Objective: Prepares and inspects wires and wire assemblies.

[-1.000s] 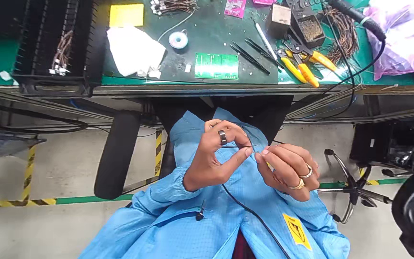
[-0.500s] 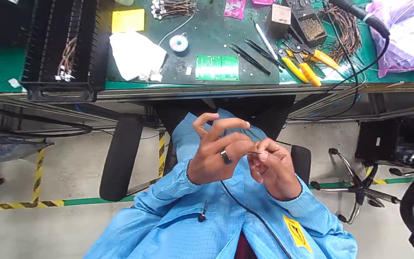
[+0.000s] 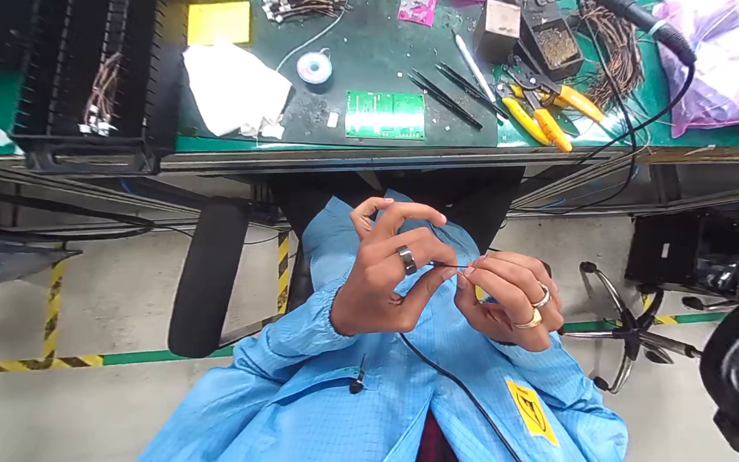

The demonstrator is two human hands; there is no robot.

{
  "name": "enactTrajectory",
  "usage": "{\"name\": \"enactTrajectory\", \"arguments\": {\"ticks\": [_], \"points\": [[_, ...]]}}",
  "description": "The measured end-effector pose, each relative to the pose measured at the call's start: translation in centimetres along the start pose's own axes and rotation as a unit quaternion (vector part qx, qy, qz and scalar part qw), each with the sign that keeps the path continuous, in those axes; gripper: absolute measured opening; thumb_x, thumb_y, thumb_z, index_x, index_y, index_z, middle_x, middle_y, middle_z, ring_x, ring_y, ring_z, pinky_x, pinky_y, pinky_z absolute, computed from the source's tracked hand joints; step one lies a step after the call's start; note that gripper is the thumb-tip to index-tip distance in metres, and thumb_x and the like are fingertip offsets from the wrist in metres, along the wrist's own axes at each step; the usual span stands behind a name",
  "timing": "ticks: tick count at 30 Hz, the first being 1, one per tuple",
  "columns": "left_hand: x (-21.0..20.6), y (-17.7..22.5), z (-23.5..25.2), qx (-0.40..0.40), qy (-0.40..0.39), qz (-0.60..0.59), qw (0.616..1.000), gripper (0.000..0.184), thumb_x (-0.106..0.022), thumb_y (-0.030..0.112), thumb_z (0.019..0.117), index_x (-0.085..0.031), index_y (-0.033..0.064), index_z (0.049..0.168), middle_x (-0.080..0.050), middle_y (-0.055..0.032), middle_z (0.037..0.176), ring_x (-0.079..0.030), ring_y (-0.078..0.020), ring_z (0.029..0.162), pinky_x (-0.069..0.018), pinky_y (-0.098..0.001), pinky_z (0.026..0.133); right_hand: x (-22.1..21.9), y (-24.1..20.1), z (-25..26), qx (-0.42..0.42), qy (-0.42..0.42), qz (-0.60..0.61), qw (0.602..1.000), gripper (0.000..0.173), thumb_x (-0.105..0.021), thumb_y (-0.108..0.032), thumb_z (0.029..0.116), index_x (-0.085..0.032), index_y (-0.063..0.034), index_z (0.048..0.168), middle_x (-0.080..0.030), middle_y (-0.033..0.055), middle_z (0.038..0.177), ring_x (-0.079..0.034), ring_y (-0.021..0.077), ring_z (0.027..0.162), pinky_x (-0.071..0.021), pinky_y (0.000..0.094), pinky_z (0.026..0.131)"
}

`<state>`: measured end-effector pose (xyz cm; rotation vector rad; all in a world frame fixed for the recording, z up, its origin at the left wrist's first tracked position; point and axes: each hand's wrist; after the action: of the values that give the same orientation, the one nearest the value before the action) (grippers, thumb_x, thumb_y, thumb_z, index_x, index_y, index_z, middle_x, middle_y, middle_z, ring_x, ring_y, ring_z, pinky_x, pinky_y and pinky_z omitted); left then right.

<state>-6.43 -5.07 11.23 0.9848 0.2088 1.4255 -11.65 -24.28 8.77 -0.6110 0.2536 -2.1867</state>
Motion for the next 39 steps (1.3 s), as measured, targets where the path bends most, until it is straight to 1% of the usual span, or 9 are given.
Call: {"name": "enactTrajectory", "arguments": {"ticks": [3, 7, 8, 12, 14, 25, 31, 35, 39], "points": [[-0.1, -0.3, 0.0, -0.026, -0.006, 0.011, 1.0, 0.009, -0.064, 0.018, 0.0994, -0.073, 0.014, 0.099, -0.076, 0.0026, 0.096, -0.06, -0.0142, 0.122, -0.0262, -0.0519, 0.113, -0.2, -0.3, -0.2, -0.151, -0.042, 0.17, 0.973, 0.007, -0.068, -0.014, 0.0948, -0.066, -0.0075, 0.093, -0.071, 0.0045, 0.087, -0.069, 0.0116, 0.085, -0.0583, 0.0267, 0.076], [-0.1, -0.6, 0.0, -0.083, 0.005, 0.075, 0.994, 0.01, -0.06, 0.019, 0.103, -0.07, 0.0183, 0.104, -0.076, 0.0047, 0.101, -0.059, -0.0115, 0.122, -0.0238, -0.0506, 0.115, -0.2, -1.2, -0.1, -0.448, -0.062, 0.532, 0.715, 0.009, -0.067, -0.017, 0.0966, -0.068, -0.0087, 0.093, -0.068, -0.0007, 0.081, -0.063, 0.0055, 0.065, -0.0518, 0.0213, 0.055], [0.0, -0.7, 0.0, -0.083, 0.007, 0.075, 0.994, 0.01, -0.06, 0.019, 0.1031, -0.071, 0.0184, 0.104, -0.076, 0.0048, 0.101, -0.059, -0.0115, 0.123, -0.0238, -0.0505, 0.115, -0.1, -1.1, -0.2, -0.452, -0.067, 0.544, 0.704, 0.009, -0.067, -0.018, 0.0969, -0.068, -0.0092, 0.094, -0.069, 0.0, 0.083, -0.064, 0.0068, 0.065, -0.0523, 0.0223, 0.054], [0.7, -0.6, 0.0, -0.062, 0.011, 0.061, 0.996, 0.011, -0.062, 0.021, 0.1012, -0.073, 0.0165, 0.1, -0.076, 0.0035, 0.097, -0.059, -0.0136, 0.122, -0.0247, -0.0521, 0.114, 1.1, 0.1, 0.0, -0.232, -0.064, 0.261, 0.935, 0.025, -0.068, -0.03, 0.098, -0.063, -0.0162, 0.118, -0.07, -0.0018, 0.103, -0.068, 0.0071, 0.089, -0.0578, 0.023, 0.071], [0.9, -0.5, 0.0, -0.053, 0.012, 0.054, 0.997, 0.011, -0.063, 0.02, 0.1003, -0.074, 0.0154, 0.098, -0.076, 0.003, 0.096, -0.06, -0.0137, 0.121, -0.025, -0.0527, 0.114, 1.7, 0.2, 0.4, -0.153, -0.049, 0.164, 0.973, 0.032, -0.073, -0.032, 0.0926, -0.066, -0.014, 0.118, -0.069, 0.0008, 0.108, -0.066, 0.0123, 0.1, -0.057, 0.0282, 0.084], [-0.1, -1.0, -0.3, -0.03, 0.002, 0.084, 0.996, 0.009, -0.066, 0.017, 0.098, -0.075, 0.0144, 0.098, -0.076, 0.0021, 0.093, -0.063, -0.0132, 0.114, -0.0264, -0.0529, 0.112, 0.6, -0.2, 1.0, -0.121, -0.06, 0.05, 0.99, 0.006, -0.072, -0.023, 0.0939, -0.072, -0.017, 0.094, -0.069, -0.0007, 0.096, -0.063, 0.0167, 0.109, -0.0451, 0.0425, 0.106], [-0.3, -1.2, -0.5, 0.186, -0.061, -0.005, 0.981, 0.029, -0.062, 0.027, 0.1034, -0.072, 0.0078, 0.122, -0.075, 0.0043, 0.086, -0.067, -0.0032, 0.08, -0.0491, -0.0378, 0.094, 0.5, 0.5, 0.5, 0.024, -0.076, -0.138, 0.987, 0.011, -0.07, -0.024, 0.0951, -0.066, -0.0191, 0.104, -0.066, 0.0002, 0.097, -0.059, 0.0176, 0.109, -0.0261, 0.0537, 0.116], [0.4, -1.3, 0.0, 0.291, -0.124, -0.373, 0.872, 0.012, -0.058, 0.007, 0.1037, -0.065, -0.0013, 0.108, -0.074, -0.0038, 0.087, -0.072, -0.0108, 0.071, -0.0635, -0.0273, 0.068, 0.5, 1.2, 0.1, 0.053, -0.079, -0.157, 0.983, 0.013, -0.07, -0.023, 0.0949, -0.066, -0.0197, 0.107, -0.067, -0.001, 0.1, -0.059, 0.0165, 0.113, -0.0204, 0.0556, 0.119], [0.5, -1.4, 0.1, 0.294, -0.122, -0.507, 0.801, 0.009, -0.062, 0.006, 0.1007, -0.063, 0.0004, 0.108, -0.073, -0.0075, 0.092, -0.072, -0.0158, 0.079, -0.0625, -0.0311, 0.074, 0.6, 1.4, 0.1, 0.053, -0.067, -0.16, 0.983, 0.011, -0.07, -0.023, 0.0953, -0.066, -0.0195, 0.105, -0.066, -0.0011, 0.098, -0.059, 0.0161, 0.112, -0.0191, 0.0565, 0.119]]}}
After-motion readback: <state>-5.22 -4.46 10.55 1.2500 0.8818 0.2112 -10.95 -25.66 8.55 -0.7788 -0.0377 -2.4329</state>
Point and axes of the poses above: each hand's wrist, its own z-axis towards the middle knuckle, its own x-axis out of the back of the hand, y = z × x
